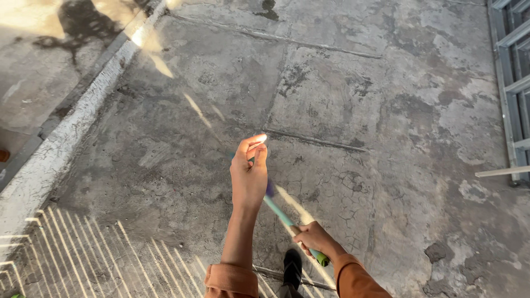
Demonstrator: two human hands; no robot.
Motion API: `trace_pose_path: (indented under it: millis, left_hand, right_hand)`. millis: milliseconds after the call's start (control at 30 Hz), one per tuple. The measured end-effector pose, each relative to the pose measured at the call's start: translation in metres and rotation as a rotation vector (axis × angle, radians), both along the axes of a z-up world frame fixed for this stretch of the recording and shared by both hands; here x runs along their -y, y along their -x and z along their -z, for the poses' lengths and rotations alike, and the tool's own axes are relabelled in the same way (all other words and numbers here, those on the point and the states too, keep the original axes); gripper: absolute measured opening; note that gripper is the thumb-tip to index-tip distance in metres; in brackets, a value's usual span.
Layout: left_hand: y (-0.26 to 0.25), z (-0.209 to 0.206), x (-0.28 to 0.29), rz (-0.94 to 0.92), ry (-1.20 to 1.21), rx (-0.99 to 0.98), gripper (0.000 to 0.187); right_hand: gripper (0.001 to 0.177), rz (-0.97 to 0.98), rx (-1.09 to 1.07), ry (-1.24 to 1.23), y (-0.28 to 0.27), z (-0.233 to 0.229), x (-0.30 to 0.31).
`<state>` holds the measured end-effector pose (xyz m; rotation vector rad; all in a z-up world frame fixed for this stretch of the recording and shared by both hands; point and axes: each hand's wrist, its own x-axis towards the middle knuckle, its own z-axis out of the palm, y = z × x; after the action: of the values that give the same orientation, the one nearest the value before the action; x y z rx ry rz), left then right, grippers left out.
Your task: The person sweeps a concrete floor using a small brush with green bristles, gathering debris and moving it toward a green dustpan on the side.
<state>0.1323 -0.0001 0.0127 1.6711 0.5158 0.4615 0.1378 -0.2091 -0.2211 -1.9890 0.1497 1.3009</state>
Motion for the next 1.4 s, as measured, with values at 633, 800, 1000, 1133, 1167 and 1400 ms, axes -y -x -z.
trace_pose_path:
  millis: [633,800,1000,1133,1167,1400]
  left_hand:
    - [-0.040,-0.022,0.021,-0.052,-0.034,0.027,0.032]
    - [-0.054,-0.025,0.030,-0.052,-0.054,-0.018,0.032]
    - [-0.066,-0.024,0.036,-0.070,-0.056,-0.010,0.032]
    - [-0.075,-0.031,0.042,-0.072,-0.045,0.034,0.032]
    - [-0.077,-0.033,0.044,-0.075,-0.053,0.055,0.032]
    - [-0.084,-0.043,0.051,-0.079,-0.034,0.079,0.032]
  right_hand:
    - [0.021,0.369,0.064,0.183,-0.151,-0.032,0.383]
    - [0.034,0.250,0.247,0.479,-0.193,-0.025,0.400]
    - [0.021,0.311,0.248,0.580,-0.226,0.000,0.364]
    - [0.019,0.166,0.348,0.544,-0.231,0.034,0.266]
    - [0.029,0.099,0.303,0.575,-0.229,0.037,0.239]
    - [0.028,-0.208,0.266,0.460,-0.196,-0.026,0.118]
